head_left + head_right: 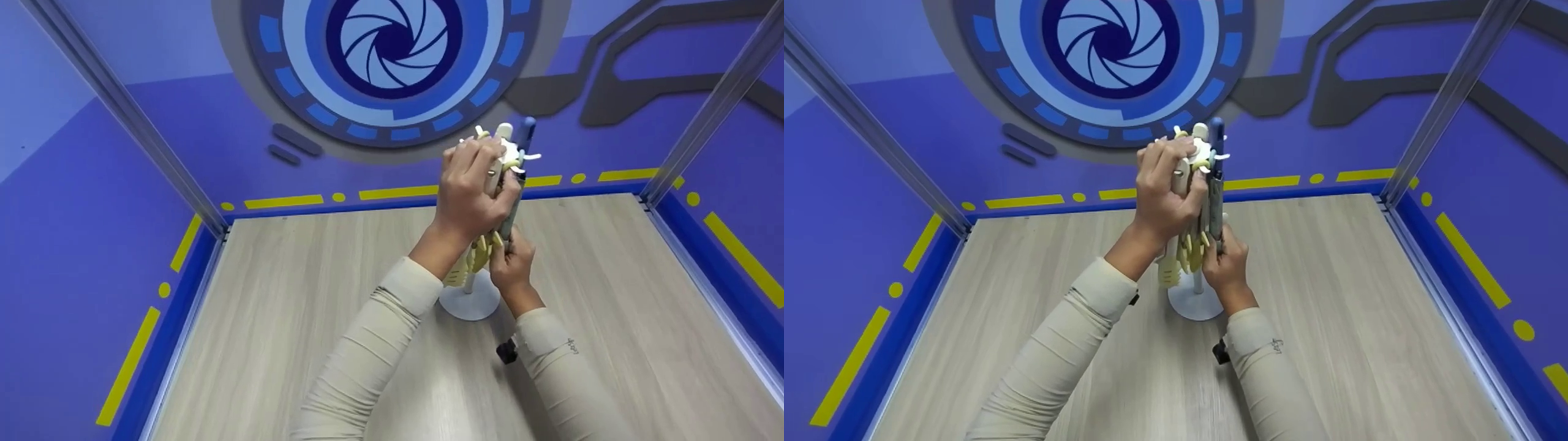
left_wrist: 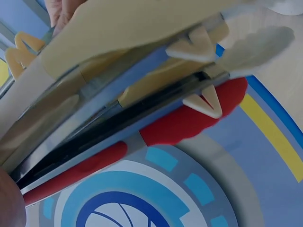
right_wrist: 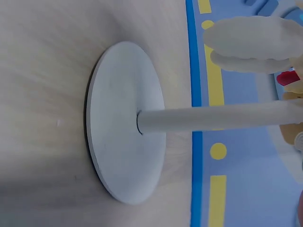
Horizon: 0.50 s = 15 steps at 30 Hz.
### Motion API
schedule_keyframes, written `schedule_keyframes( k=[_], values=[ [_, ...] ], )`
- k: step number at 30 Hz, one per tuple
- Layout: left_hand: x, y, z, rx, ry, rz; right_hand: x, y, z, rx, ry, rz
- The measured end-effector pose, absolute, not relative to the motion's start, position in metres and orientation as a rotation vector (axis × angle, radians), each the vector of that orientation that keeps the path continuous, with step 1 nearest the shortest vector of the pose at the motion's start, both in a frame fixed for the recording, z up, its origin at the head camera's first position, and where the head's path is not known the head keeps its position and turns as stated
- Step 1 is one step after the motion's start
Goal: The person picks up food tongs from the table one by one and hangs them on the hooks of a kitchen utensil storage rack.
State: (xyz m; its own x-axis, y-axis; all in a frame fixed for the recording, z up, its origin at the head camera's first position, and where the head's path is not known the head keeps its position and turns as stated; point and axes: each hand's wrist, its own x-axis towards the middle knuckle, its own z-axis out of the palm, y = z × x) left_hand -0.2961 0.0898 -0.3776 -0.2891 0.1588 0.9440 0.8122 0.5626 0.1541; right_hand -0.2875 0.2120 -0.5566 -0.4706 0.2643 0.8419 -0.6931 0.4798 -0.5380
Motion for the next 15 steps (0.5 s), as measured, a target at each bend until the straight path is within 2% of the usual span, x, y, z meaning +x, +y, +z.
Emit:
schedule_keyframes(
  k=[8,15],
  values=[
    [-0.296,0.093,-0.378,-0.782,-1.758,-0.784,-0.294,0.204,-0.562,0.290,-1.668,1.120],
    [-0.298,0.096,-0.381,-0.775,-1.754,-0.754,-0.283,0.191,-0.537,0.304,-1.591,1.115]
  ],
)
